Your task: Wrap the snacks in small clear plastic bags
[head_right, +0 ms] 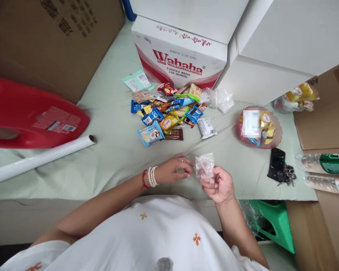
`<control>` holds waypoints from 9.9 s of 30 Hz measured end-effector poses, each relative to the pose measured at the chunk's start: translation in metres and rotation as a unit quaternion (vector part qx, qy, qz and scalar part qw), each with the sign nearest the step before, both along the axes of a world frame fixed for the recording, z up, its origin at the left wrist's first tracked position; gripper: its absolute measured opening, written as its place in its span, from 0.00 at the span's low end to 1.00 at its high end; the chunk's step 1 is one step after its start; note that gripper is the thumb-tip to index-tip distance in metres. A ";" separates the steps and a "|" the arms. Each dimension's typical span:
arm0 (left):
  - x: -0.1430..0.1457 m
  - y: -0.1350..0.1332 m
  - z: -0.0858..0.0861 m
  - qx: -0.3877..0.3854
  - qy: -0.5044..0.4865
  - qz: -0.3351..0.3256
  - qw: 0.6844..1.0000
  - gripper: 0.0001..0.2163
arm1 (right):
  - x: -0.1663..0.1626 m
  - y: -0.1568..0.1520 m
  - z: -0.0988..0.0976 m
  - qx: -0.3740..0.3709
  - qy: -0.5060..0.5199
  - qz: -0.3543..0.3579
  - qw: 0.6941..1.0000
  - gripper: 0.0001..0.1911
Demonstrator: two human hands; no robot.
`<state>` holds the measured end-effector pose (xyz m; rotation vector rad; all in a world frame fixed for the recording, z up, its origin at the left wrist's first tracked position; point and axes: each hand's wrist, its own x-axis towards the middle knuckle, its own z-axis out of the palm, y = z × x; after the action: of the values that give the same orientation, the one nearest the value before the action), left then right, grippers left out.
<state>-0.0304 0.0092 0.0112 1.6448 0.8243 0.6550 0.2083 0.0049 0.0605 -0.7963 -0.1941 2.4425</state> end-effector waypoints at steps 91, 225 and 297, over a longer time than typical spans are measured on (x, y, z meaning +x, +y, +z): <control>-0.006 -0.032 -0.017 0.158 0.352 0.211 0.898 0.08 | -0.048 -0.021 -0.054 0.204 -0.478 -0.036 0.854 0.24; -0.103 -0.088 -0.021 0.209 0.179 -0.026 0.961 0.09 | 0.052 -0.063 -0.058 0.730 -0.398 0.169 0.529 0.10; 0.000 -0.029 -0.013 0.359 0.339 0.048 0.868 0.15 | 0.027 0.032 -0.072 0.608 -0.659 0.076 0.436 0.11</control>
<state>-0.0300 -0.0200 -0.0021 2.6081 1.2593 0.4628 0.2349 0.0370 -0.0115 -1.5625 -2.2308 0.5021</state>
